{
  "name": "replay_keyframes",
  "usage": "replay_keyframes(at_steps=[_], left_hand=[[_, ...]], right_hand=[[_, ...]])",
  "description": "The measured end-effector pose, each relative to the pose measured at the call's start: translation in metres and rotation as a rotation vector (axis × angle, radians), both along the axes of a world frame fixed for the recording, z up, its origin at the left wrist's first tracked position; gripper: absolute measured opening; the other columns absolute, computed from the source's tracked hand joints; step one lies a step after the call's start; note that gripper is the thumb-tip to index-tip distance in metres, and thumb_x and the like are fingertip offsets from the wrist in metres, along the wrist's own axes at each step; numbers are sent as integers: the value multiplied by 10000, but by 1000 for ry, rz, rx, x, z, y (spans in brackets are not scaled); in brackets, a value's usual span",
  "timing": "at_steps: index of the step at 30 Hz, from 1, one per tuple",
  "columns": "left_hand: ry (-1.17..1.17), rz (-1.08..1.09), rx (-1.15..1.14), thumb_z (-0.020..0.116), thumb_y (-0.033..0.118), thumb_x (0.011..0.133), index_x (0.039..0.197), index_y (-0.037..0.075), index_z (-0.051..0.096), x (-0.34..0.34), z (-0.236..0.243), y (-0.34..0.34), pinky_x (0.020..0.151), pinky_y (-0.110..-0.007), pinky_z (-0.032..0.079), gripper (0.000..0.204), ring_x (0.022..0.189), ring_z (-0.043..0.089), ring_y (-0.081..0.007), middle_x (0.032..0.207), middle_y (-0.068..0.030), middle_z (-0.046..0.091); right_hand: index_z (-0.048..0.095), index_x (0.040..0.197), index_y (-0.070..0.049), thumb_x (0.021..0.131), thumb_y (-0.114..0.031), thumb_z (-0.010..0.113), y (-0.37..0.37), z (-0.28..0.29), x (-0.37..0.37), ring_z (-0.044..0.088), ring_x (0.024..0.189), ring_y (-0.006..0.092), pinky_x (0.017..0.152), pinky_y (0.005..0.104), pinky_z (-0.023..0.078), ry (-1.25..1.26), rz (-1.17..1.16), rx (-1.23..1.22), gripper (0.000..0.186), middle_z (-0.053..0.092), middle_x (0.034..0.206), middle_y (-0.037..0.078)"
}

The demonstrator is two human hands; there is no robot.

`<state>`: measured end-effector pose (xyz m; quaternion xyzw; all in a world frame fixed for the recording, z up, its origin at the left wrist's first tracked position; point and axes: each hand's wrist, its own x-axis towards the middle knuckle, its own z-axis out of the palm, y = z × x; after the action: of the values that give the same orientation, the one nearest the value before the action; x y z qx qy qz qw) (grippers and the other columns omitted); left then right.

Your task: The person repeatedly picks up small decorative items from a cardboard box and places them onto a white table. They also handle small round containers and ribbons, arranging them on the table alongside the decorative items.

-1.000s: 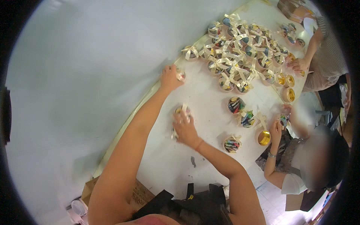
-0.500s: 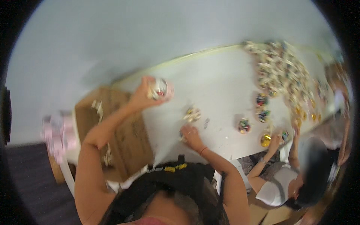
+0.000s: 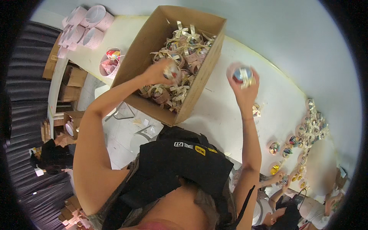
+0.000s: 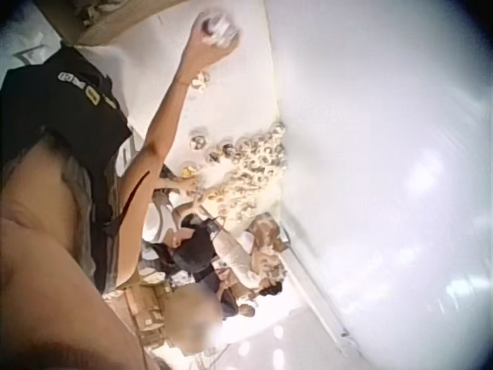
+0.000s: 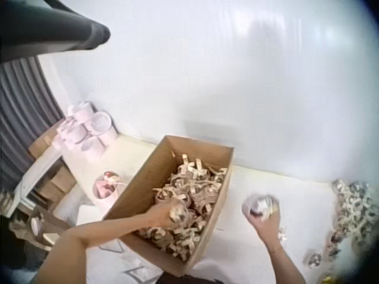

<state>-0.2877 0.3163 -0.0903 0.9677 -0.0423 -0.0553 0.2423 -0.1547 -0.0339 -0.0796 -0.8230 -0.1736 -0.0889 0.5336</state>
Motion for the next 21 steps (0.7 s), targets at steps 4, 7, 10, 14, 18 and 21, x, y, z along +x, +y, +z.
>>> replay_keyframes(at_steps=[4,7,10,14,18,21], left_hand=[[286,-152,304,806,340,695,1357,165,446,0,-34,-16,875,-485,519,773,1096,608,-364,1303,-178,514],[340,-212,480,721,272,795,1367,178,437,10,-75,-21,795,-477,553,646,1069,644,-328,1300,-163,549],[256,-320,521,660,233,843,1401,196,410,11,-91,-23,791,-458,564,612,1120,632,-310,1299,-160,570],[258,-432,440,744,364,767,1442,212,378,-2,-69,-35,836,-432,556,783,1111,624,-339,1352,-183,509],[365,-425,376,746,255,752,1471,223,351,-16,-81,-30,885,-466,521,822,1225,522,-373,1373,-182,450],[177,-355,346,792,197,683,1423,212,388,-16,-97,-23,863,-468,538,844,1226,504,-380,1352,-167,446]], right_hand=[[602,1185,-10,680,-246,866,112,79,12,595,1064,291,941,382,473,-441,307,-40,617,593,1169,170],[499,1293,-29,678,-330,826,187,76,-1,616,1060,381,919,446,502,-180,545,-439,758,606,1174,206],[405,1377,3,530,-294,877,235,9,12,612,1092,398,929,440,499,55,660,-968,1014,629,1178,243],[383,1416,-7,472,-316,914,238,-73,19,596,1163,384,961,442,504,295,769,-1312,1126,610,1249,256],[343,1438,-31,450,-331,950,249,-66,-7,557,1220,382,970,466,508,356,759,-1459,1197,544,1360,222],[333,1441,-46,437,-347,970,237,-83,-6,519,1263,384,964,494,509,395,749,-1601,1227,496,1404,220]])
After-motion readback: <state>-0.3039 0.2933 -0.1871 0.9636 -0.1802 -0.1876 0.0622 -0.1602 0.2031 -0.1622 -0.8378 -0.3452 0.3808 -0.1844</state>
